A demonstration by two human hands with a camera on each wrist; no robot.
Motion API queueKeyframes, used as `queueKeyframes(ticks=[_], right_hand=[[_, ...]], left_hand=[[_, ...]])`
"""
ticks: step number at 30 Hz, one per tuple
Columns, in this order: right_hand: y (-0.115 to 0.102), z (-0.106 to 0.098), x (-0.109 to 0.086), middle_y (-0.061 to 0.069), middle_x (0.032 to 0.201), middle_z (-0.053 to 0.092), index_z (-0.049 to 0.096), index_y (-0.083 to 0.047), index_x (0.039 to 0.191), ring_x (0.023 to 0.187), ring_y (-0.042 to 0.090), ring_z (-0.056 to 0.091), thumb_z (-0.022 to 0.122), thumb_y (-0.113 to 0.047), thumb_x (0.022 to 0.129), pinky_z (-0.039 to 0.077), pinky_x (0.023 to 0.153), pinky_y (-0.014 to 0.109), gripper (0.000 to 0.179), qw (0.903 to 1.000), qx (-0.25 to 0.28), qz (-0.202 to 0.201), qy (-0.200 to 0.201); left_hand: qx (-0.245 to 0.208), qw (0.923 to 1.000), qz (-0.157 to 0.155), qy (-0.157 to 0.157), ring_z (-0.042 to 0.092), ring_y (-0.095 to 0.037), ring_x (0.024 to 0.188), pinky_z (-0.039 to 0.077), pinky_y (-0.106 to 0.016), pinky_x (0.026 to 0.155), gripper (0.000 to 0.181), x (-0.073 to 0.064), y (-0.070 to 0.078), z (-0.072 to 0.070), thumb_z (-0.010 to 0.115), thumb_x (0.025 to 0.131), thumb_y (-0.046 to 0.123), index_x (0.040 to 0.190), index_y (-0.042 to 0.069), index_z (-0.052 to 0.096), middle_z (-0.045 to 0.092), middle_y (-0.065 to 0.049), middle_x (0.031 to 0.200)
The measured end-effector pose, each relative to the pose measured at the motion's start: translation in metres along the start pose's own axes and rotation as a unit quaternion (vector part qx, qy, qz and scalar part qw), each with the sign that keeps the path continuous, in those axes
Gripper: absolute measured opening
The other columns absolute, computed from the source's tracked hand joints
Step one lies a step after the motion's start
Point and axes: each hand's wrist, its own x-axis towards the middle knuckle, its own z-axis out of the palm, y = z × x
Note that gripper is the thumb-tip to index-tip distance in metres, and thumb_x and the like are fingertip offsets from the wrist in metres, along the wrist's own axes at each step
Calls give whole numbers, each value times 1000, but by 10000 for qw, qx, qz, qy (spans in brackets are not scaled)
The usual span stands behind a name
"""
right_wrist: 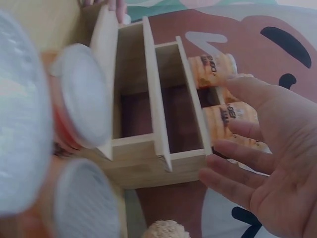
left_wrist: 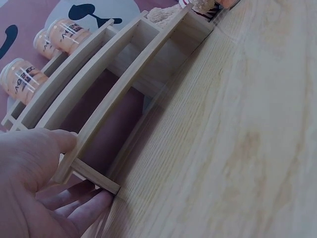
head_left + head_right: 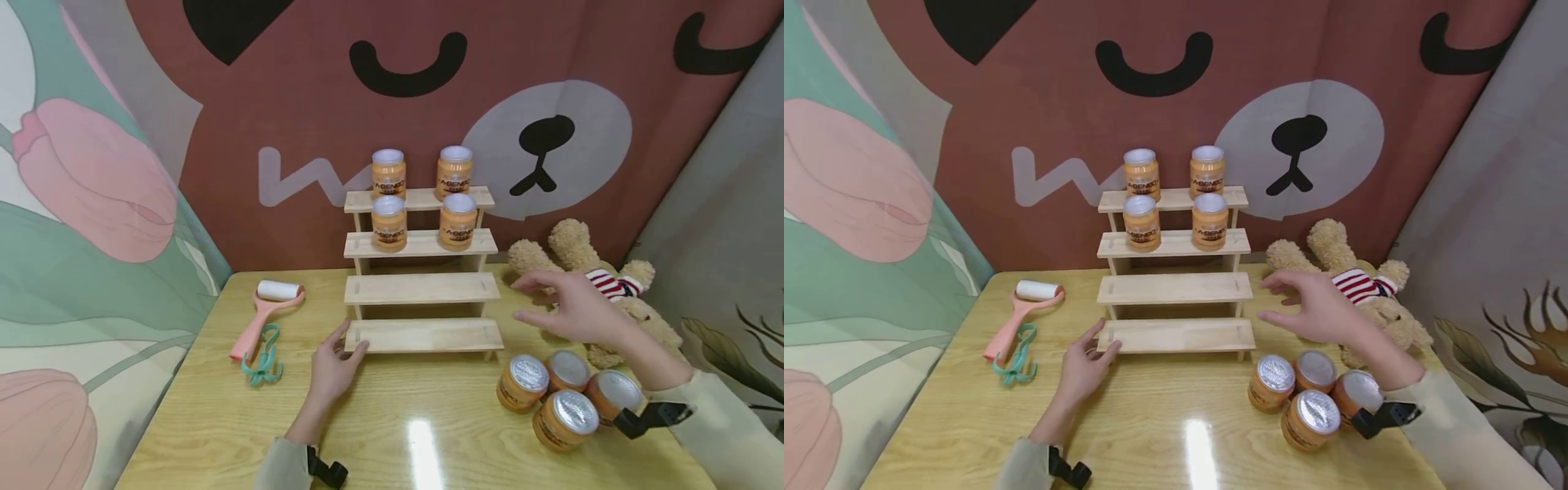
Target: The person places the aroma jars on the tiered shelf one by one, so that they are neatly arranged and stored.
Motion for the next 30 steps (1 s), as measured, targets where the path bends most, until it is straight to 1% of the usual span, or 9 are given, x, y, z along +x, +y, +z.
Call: queueKeyframes(ticks=[3, 7, 13, 17, 21, 24, 27, 30], right_hand=[[-3, 5, -8, -1, 116, 77, 74, -19, 123, 98, 16, 76, 89, -31, 89, 67, 80, 34, 39, 9999, -25, 30, -130], [-6, 11, -18, -2, 119, 77, 74, -20, 124, 100, 18, 77, 89, -35, 89, 67, 82, 33, 41, 9994, -34, 167, -312], [-8, 20, -29, -2, 119, 78, 74, -19, 125, 98, 20, 78, 88, -37, 90, 67, 82, 34, 42, 9984, -34, 302, -485], [-12, 21, -36, -4, 118, 79, 76, -21, 124, 94, 15, 77, 89, -41, 88, 66, 80, 35, 42, 9977, -122, 354, -557], [-17, 22, -42, -8, 117, 79, 76, -24, 123, 97, 12, 75, 87, -49, 88, 65, 78, 33, 44, 9959, -250, 381, -777], [-20, 22, -45, -7, 115, 79, 76, -23, 123, 99, 14, 75, 87, -50, 87, 64, 76, 30, 46, 9944, -239, 386, -957], [-22, 23, -47, -4, 114, 79, 76, -20, 122, 97, 15, 75, 87, -53, 86, 61, 72, 27, 49, 9928, -228, 398, -1104], [-21, 26, -48, -2, 113, 79, 76, -19, 121, 94, 12, 74, 87, -55, 85, 58, 67, 23, 52, 9912, -184, 453, -1233]], left_hand=[[3, 10000, -6, -13, 62, -43, 134, 62, -48, 102, 65, 0, 1, 0, 79, 99, 25, 155, 4, 54, 50, -20, 162], [49, 10000, 5, 1, 63, -42, 133, 63, -47, 101, 65, 0, 1, 0, 79, 99, 25, 155, 5, 54, 50, -20, 162], [58, 10000, 43, 17, 64, -41, 131, 64, -45, 99, 65, 0, 0, 0, 80, 98, 25, 155, 3, 54, 51, -20, 162], [27, 10000, 57, -48, 63, -40, 131, 64, -44, 99, 66, 2, -1, 0, 79, 99, 26, 155, 2, 53, 50, -19, 162], [21, 10000, 5, -78, 63, -40, 131, 64, -44, 99, 67, 3, -1, 1, 79, 99, 26, 156, 3, 52, 49, -19, 163], [38, 10000, -12, -81, 63, -41, 132, 64, -44, 99, 67, 2, -1, 0, 79, 99, 26, 156, 4, 52, 49, -21, 163], [70, 9999, -3, -80, 64, -41, 130, 64, -44, 98, 67, 2, 0, -1, 79, 99, 26, 156, 4, 52, 49, -23, 162], [100, 9999, 9, -53, 67, -39, 127, 65, -42, 96, 67, 2, 0, -1, 79, 99, 26, 156, 4, 52, 52, -23, 159]])
